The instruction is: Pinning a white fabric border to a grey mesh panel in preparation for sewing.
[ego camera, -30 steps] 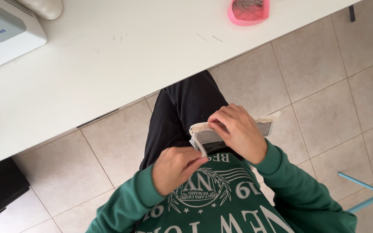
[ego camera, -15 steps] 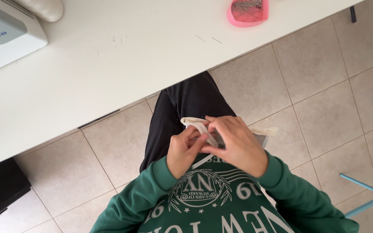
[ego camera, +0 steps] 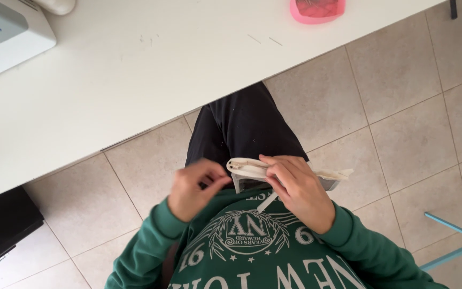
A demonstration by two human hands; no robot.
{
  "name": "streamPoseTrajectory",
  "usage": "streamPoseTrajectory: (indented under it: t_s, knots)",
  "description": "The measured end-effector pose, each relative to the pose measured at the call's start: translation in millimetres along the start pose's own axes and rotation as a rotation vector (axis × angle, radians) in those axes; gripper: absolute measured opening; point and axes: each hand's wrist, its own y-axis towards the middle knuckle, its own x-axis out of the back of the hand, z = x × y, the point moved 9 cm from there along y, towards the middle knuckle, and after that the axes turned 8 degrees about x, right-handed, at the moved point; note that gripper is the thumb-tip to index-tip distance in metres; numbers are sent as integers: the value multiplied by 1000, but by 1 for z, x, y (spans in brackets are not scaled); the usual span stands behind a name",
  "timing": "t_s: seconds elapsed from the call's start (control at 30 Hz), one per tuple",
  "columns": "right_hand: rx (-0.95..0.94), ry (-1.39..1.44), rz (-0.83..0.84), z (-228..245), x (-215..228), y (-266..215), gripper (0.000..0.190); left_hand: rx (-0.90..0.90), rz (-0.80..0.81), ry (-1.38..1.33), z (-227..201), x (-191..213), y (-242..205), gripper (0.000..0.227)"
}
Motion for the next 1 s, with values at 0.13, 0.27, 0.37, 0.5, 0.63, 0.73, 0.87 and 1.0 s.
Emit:
streamPoseTrajectory:
  t_s: [0.13, 0.27, 0.37, 0.5, 0.63, 0.73, 0.87, 1.0]
  knots:
    - [-19, 25, -16, 2, -1, -8, 13, -275, -122, 156, -47, 17, -2, 36]
    - [-24, 42, -39, 10, 5, -6, 13, -394, -44, 135, -42, -5, 1, 25]
    - [-30, 46, 110, 8, -4, -12, 9, -519, 73, 194, -67, -7, 2, 20]
    - [8, -43, 111, 18, 3, -7, 12, -531, 77, 208, -67, -4, 4, 21]
    - [2, -46, 98, 21, 7, -17, 11, -521, 68, 228, -63, -4, 3, 21]
    - [-68, 76, 110, 11, -2, -29, 11, -523, 61, 232, -62, -3, 5, 22]
    - [-156, 146, 132, -5, -11, -41, 7, -512, 83, 232, -59, -5, 5, 22]
    - [-147, 64, 123, -10, -9, -42, 11, -502, 110, 216, -62, -6, 5, 18]
